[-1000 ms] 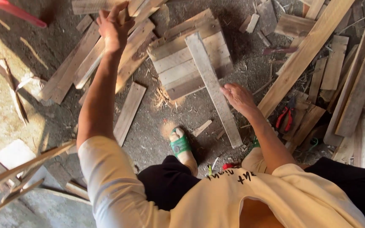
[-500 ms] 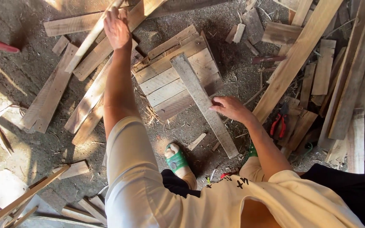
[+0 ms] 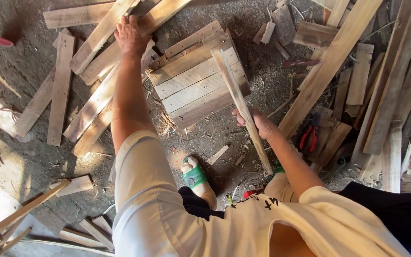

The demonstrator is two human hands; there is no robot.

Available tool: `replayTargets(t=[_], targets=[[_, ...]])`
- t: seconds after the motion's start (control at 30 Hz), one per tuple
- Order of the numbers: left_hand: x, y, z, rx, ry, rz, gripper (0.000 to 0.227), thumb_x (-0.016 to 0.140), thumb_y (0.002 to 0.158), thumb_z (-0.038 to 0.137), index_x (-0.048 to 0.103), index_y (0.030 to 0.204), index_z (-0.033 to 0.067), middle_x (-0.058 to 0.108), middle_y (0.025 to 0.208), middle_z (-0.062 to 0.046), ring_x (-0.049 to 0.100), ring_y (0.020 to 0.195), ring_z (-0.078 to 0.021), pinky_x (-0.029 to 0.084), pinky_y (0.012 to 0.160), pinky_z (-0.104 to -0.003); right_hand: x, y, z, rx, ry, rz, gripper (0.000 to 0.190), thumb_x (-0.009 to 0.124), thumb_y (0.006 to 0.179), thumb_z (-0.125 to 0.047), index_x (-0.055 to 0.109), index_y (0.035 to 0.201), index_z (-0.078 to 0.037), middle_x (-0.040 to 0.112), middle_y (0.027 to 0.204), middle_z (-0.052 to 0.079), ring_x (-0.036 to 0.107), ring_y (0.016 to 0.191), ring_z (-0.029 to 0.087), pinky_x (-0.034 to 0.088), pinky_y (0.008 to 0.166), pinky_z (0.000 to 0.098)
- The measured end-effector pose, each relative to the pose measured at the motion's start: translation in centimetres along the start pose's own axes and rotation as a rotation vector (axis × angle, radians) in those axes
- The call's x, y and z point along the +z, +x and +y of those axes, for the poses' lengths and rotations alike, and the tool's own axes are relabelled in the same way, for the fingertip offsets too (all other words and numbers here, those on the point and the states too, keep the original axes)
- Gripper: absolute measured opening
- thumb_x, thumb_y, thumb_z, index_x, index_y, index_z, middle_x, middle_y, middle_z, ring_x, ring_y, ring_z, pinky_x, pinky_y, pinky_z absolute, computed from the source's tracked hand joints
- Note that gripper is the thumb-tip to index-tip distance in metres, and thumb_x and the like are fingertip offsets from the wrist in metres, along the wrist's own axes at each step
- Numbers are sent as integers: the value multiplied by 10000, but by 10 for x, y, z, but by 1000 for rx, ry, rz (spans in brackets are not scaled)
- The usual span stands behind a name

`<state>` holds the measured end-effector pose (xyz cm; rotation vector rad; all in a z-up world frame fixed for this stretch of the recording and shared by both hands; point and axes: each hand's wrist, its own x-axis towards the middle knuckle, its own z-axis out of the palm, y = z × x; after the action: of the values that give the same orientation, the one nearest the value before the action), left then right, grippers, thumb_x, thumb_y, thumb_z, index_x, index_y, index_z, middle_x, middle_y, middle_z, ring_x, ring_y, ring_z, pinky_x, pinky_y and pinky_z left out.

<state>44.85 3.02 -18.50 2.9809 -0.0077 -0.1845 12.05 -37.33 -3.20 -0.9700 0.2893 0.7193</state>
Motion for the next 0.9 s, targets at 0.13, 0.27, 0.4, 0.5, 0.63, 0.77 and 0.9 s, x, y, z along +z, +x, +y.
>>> replayTargets(t=[0.13,0.27,0.4,0.5,0.63,0.77,0.9], targets=[[-33,-21,1,139,-183,76,527,861,843,440,526,1182,216,534,1067,-82,548,956,-294,439,739,-445,-4,3,5,39,40,-5,331,601,962,-434,692,985,-117,514,623,-46,442,606,91,425,680,279],[-124,-55,14,267,-305,197,710,942,796,242,548,1386,254,535,1026,-103,539,917,-288,499,787,-479,-6,4,6,-69,-43,-96,467,523,972,-592,675,1042,-156,520,669,-76,460,633,50,437,671,262],[-203,-96,23,515,-612,266,407,915,1019,209,588,858,27,515,700,-39,475,570,-178,432,523,-323,6,2,3,27,-16,61,495,708,807,-578,649,1016,-133,563,707,-35,520,630,85,463,613,249],[-256,-168,47,534,-789,209,498,793,1002,303,425,1245,72,545,1064,-176,591,802,-268,523,611,-351,18,-1,9,-27,-74,150,616,778,769,-461,542,1175,-64,546,877,14,517,739,120,462,648,256],[-257,-284,57,231,-865,-68,564,664,1024,187,364,1472,22,607,1185,-212,680,749,-209,624,566,-287,24,-1,24,-196,-210,222,560,711,871,-383,463,1224,-26,509,920,29,468,725,120,421,593,255],[-207,-395,72,-8,-692,3,689,790,890,170,435,1462,23,633,1208,-348,634,1068,-563,515,941,-664,65,-20,10,-367,-347,299,342,619,1036,-348,515,1217,-76,526,941,63,523,854,156,464,847,346],[-147,-466,74,-378,-757,-134,804,804,857,217,384,1542,194,600,1322,-235,591,1215,-477,454,1069,-655,48,-17,19,-291,-409,298,421,603,1043,-403,508,1250,-49,588,1020,88,621,941,192,534,885,370]])
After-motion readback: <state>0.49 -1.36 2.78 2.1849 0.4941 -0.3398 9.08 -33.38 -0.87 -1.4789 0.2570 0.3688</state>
